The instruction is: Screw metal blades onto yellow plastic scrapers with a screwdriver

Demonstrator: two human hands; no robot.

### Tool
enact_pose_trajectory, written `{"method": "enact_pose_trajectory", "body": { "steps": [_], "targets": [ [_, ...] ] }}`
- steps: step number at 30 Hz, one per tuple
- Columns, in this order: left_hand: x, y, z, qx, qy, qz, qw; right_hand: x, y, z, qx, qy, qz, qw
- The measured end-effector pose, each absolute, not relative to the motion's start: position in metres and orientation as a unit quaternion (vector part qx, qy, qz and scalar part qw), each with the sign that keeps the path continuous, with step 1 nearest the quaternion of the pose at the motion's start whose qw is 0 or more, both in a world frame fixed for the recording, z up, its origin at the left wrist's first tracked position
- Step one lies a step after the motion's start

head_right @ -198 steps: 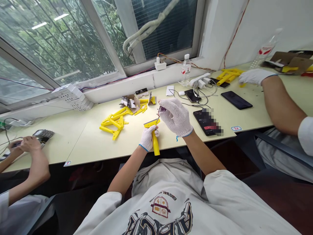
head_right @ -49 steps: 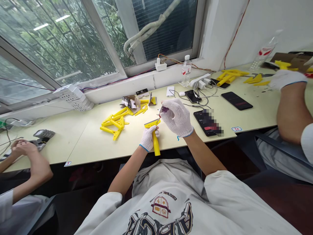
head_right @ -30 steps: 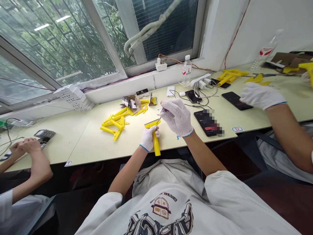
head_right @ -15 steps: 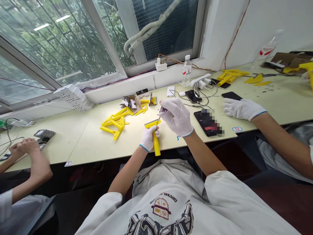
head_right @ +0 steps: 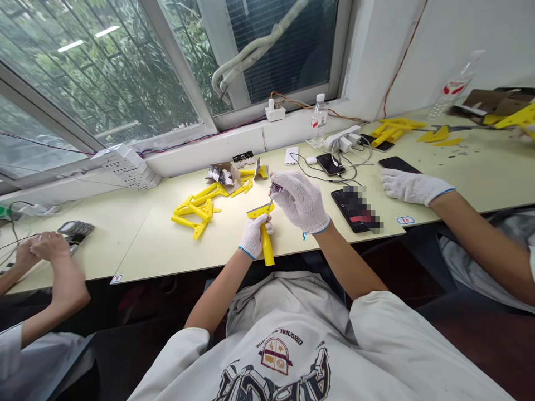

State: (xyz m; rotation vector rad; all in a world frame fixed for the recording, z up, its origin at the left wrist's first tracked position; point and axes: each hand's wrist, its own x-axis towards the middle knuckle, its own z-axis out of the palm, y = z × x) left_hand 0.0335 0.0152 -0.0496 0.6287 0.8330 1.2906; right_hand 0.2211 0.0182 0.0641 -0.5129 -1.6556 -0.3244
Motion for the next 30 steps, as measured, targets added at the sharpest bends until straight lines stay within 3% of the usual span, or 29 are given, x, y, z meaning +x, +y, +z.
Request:
{"method": "enact_pose_trajectory", "body": {
  "steps": [14,24,30],
  "targets": [
    [0.0332,0.0156,-0.0511,0.275,0.363,0.573,0.681,0.222,0.0153,0.0599,-0.223,-0.722,-0.105,0.647],
    [0.0327,0.0162,-0.0519,0.281,0.364,0.574,0.678,0.2227,0.0187,0.0614,-0.258,-0.701,-0.177,0.641],
    [0.0325,0.0159,-0.0514,0.281,0.369,0.57,0.678,0.221,0.0152,0.059,-0.234,-0.716,-0.101,0.65]
  ]
}}
